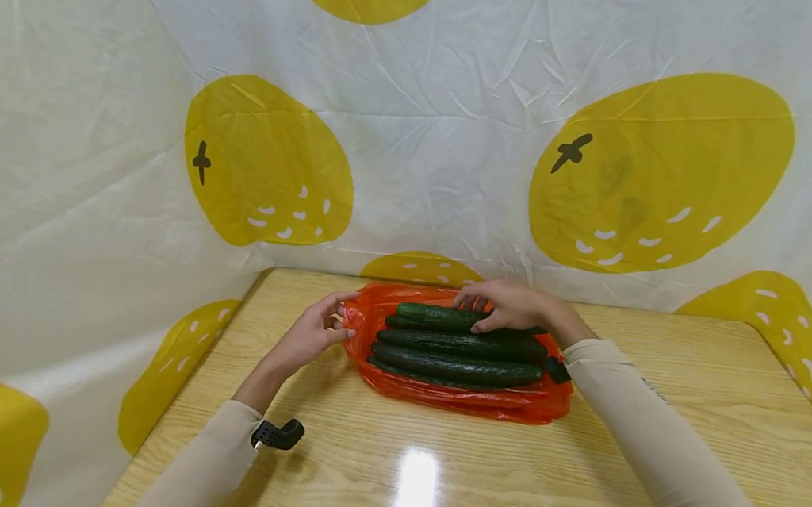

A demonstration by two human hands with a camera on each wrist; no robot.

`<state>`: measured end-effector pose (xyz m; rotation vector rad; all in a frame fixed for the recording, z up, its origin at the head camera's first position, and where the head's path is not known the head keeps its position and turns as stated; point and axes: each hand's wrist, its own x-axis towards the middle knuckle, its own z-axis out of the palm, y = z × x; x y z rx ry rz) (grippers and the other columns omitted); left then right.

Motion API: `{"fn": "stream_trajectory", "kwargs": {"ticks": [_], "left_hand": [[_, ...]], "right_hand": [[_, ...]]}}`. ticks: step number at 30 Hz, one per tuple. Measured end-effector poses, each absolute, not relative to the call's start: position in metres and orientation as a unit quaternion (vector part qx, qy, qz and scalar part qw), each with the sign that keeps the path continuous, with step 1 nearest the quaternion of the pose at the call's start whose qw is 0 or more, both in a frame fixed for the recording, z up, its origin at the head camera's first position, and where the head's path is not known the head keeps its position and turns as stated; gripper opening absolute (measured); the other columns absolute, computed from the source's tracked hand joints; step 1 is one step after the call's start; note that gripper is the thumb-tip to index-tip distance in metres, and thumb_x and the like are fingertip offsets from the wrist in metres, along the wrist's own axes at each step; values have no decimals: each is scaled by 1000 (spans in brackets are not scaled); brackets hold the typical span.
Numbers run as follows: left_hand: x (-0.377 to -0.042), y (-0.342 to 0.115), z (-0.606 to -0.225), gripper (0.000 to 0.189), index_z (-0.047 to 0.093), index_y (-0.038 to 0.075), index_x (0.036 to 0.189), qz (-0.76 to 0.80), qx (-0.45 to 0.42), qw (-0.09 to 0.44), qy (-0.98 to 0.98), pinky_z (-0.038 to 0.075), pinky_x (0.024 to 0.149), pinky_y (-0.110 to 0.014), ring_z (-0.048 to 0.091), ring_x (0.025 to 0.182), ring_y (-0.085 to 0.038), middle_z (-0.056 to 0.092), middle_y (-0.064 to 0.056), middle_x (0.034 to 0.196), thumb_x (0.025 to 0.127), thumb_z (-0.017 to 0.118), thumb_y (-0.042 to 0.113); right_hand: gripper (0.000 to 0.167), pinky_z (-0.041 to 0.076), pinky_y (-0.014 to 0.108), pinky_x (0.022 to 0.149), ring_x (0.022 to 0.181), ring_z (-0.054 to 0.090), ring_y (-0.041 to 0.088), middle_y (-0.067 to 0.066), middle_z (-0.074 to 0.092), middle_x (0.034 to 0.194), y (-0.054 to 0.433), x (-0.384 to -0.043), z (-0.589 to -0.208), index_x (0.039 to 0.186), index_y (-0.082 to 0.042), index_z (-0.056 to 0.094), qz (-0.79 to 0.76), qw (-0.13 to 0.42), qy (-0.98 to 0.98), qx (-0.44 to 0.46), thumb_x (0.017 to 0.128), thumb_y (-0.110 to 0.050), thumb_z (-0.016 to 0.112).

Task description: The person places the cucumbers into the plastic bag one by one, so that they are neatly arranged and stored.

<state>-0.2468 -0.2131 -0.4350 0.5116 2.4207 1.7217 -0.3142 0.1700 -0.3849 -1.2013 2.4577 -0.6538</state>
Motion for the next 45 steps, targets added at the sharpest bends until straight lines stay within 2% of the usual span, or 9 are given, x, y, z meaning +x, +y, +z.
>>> {"fn": "stream_trajectory", "kwargs": {"ticks": [10, 22, 29, 35, 45], "left_hand": [[-248, -212, -436, 62, 47, 7, 149, 574, 177, 67, 797, 53, 71, -30, 52, 82, -24, 53, -16, 108, 92, 67, -6], [-250, -212, -433, 63, 47, 8, 149, 571, 174, 68, 799, 55, 72, -34, 54, 83, -25, 55, -15, 108, 92, 68, -5], [-249, -212, -434, 63, 47, 7, 150, 571, 175, 67, 800, 52, 70, -27, 53, 83, -25, 52, -14, 107, 92, 68, -5], [-249, -212, -434, 63, 46, 6, 150, 573, 176, 69, 798, 50, 69, -23, 52, 84, -23, 52, -15, 107, 92, 68, -6], [-247, -214, -433, 61, 46, 4, 149, 574, 182, 66, 796, 52, 69, -25, 52, 83, -23, 51, -17, 107, 93, 68, -5]], "right_hand": [[46, 46, 49, 102, 118, 56, 24, 2, 60, 128, 168, -315, -389, 139, -18, 57, -235, 188, 864, -403, 96, -20, 72], [46, 46, 50, 103, 119, 56, 24, 2, 60, 131, 167, -316, -390, 142, -19, 54, -227, 202, 868, -392, 99, -25, 68], [44, 46, 49, 102, 117, 57, 22, 2, 61, 130, 168, -315, -390, 141, -14, 56, -225, 192, 870, -395, 99, -21, 68], [40, 46, 49, 102, 117, 57, 22, 1, 61, 130, 173, -311, -388, 137, -16, 59, -229, 193, 870, -391, 99, -17, 67], [41, 43, 54, 106, 124, 56, 30, 11, 59, 137, 189, -303, -389, 140, -8, 57, -247, 197, 866, -387, 99, -10, 64]]}}
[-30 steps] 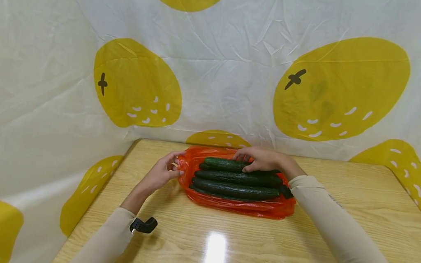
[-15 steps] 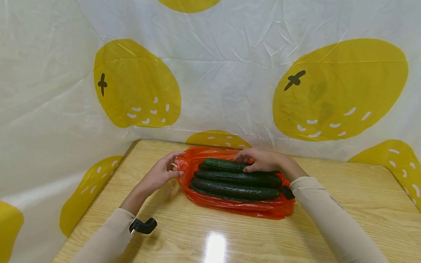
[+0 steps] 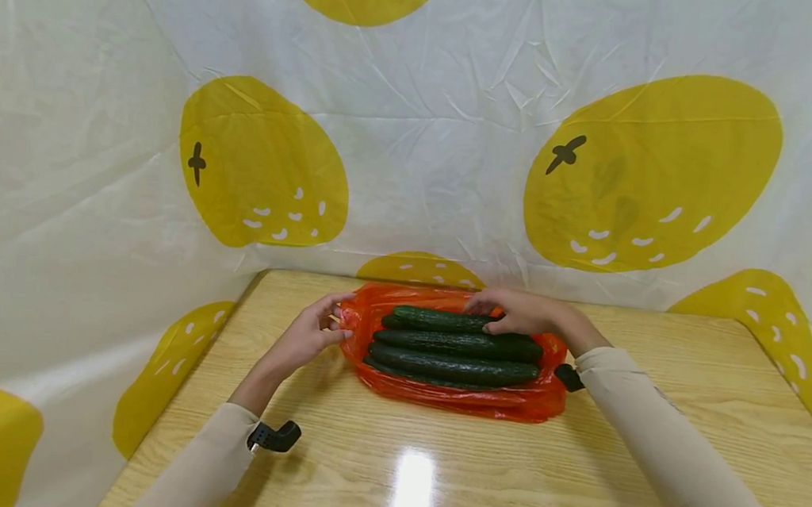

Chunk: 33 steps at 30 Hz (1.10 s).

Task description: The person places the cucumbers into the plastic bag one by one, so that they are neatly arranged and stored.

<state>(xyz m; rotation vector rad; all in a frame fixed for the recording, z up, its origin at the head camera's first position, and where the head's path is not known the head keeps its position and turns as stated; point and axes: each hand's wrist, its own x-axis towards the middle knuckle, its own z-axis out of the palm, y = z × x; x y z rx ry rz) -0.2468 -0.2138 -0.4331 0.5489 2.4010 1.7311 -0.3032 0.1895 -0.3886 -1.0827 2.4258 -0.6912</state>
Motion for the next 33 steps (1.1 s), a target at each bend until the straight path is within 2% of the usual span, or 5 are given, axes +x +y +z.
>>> {"fn": "stream_trajectory", "kwargs": {"ticks": [6, 10, 17, 25, 33], "left_hand": [[-247, -215, -433, 58, 51, 6, 146, 559, 174, 51, 809, 50, 71, -22, 54, 89, -26, 54, -16, 107, 92, 71, 1], [-248, -216, -432, 57, 52, 8, 145, 554, 169, 48, 814, 51, 72, -23, 55, 90, -26, 54, -14, 107, 92, 71, 2], [-248, -217, -432, 53, 55, 12, 143, 546, 160, 54, 821, 52, 74, -26, 56, 92, -27, 53, -13, 109, 93, 71, 5], [-246, -217, -431, 51, 56, 14, 143, 538, 168, 54, 825, 54, 83, -45, 57, 97, -28, 57, -16, 119, 95, 71, 11], [-239, -223, -425, 51, 53, 14, 146, 531, 160, 57, 830, 53, 86, -40, 57, 99, -29, 58, -17, 122, 97, 69, 14]], "right_hand": [[50, 40, 59, 108, 129, 53, 38, 22, 55, 143, 198, -296, -383, 146, 0, 47, -276, 195, 863, -375, 100, -9, 63], [60, 36, 63, 110, 134, 49, 41, 23, 53, 144, 205, -290, -376, 152, 1, 38, -283, 192, 867, -361, 100, -14, 64], [71, 34, 63, 112, 138, 44, 40, 18, 46, 153, 216, -276, -369, 157, -7, 32, -288, 166, 871, -361, 97, -18, 70], [64, 49, 58, 97, 120, 59, 33, 7, 59, 137, 231, -253, -366, 152, -11, 44, -276, 59, 885, -369, 96, -25, 72], [63, 54, 49, 90, 110, 63, 28, -1, 58, 125, 244, -227, -362, 155, -31, 41, -285, 9, 887, -364, 98, -28, 69]]}}
